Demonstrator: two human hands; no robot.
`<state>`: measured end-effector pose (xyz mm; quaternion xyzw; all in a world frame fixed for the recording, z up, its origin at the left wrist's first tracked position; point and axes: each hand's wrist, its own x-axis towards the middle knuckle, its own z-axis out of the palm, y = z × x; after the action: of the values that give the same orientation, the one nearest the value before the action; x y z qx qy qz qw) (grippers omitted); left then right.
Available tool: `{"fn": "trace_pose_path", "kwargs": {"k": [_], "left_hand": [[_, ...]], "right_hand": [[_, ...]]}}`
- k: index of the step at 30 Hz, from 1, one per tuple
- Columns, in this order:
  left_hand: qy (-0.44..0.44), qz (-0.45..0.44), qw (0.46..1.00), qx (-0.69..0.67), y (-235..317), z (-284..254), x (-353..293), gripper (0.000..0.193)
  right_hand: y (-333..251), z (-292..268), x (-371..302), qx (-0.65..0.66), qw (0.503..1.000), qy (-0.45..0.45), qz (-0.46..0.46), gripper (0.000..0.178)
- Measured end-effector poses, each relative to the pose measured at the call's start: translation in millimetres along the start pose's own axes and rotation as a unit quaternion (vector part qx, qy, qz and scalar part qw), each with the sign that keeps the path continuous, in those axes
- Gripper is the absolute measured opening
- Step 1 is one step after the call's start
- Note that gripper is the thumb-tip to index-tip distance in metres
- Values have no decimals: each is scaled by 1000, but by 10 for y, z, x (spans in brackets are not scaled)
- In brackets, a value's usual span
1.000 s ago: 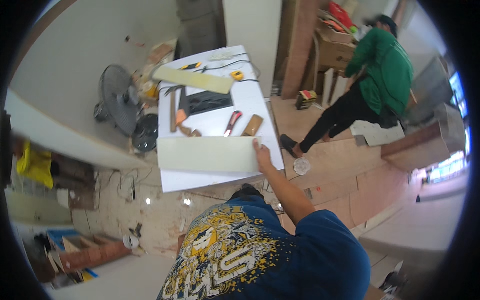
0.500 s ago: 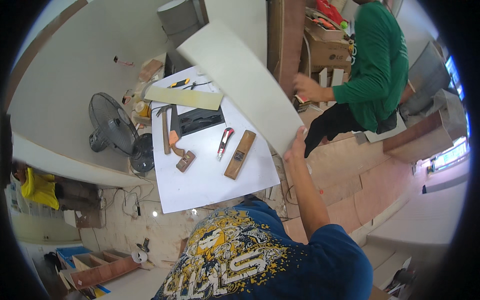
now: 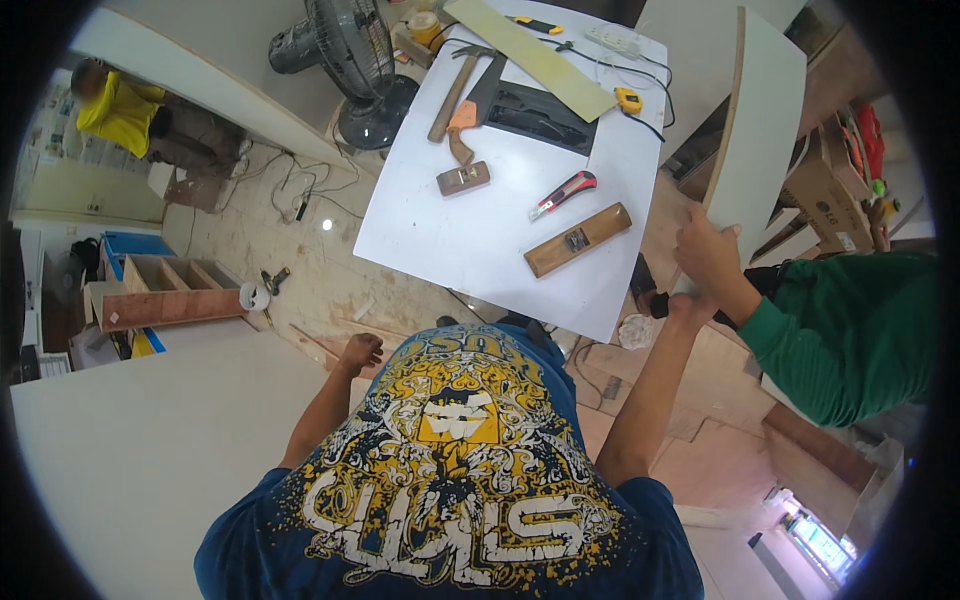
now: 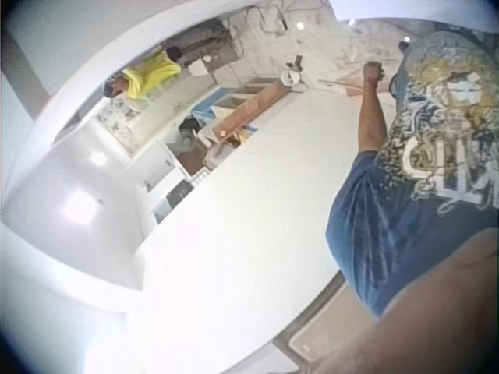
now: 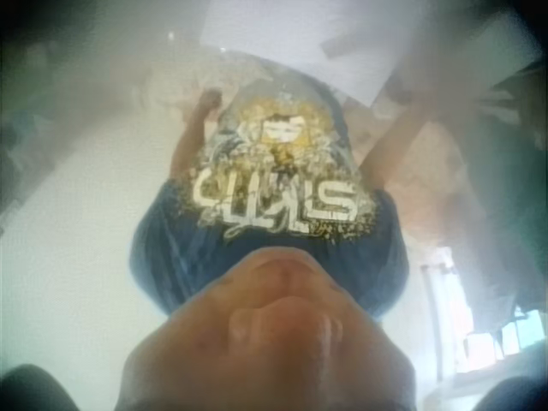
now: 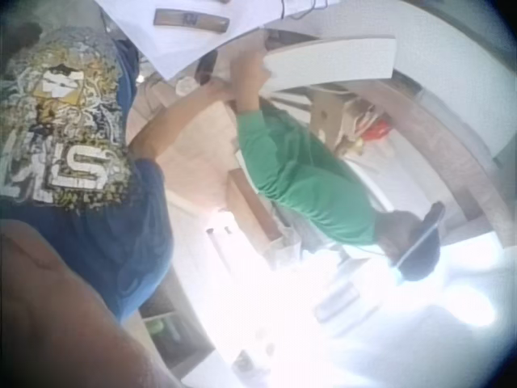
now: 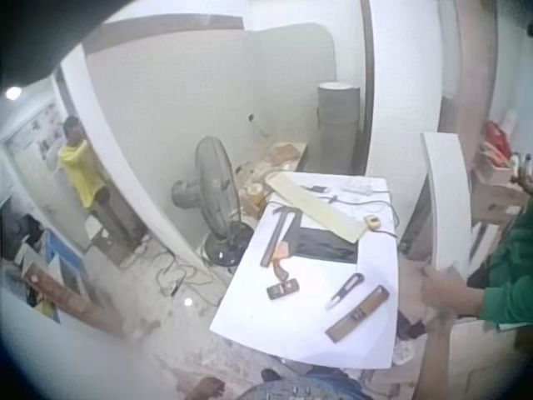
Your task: The person assembles a wooden cabinet by fitting white panels into a curved frame. They use a hammer to secure the pieces and a power drill to fasten them. The person works with another individual who assists with holding and positioning the panels.
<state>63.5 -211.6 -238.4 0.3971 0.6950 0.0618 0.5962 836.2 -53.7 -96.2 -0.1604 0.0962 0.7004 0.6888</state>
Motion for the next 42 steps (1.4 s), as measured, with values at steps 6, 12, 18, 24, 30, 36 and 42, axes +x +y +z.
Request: {"fn": "trace_pose_path", "kwargs": {"k": [6,12,18,24,30,36,42], "left_hand": [[20,-106,990,-92,-280,221,-155,24],[74,-88,985,-126,-3,382,-256,28],[94,-15,952,-291,-668,651,-1387,33],[31,-279,804,-524,-1610,2097,-2260,16],[52,-212,723,-655,-1271,2721,-2536,26],[61,-210,780,-586,-470,2019,-2281,37],[172,-177,787,-566,-749,2407,-1524,36]], "right_hand": [[132,253,-273,-31,940,-32,-338,47],[407,141,144,-342,895,100,-268,48],[1669,-882,-1030,-881,373,-54,287,29],[1676,-1224,-1341,-917,224,-150,294,29],[1443,-1428,-969,-923,168,-157,307,28],[1371,-1609,-815,-921,154,-148,325,28],[1228,-1821,-918,-904,165,-156,362,28]]}}
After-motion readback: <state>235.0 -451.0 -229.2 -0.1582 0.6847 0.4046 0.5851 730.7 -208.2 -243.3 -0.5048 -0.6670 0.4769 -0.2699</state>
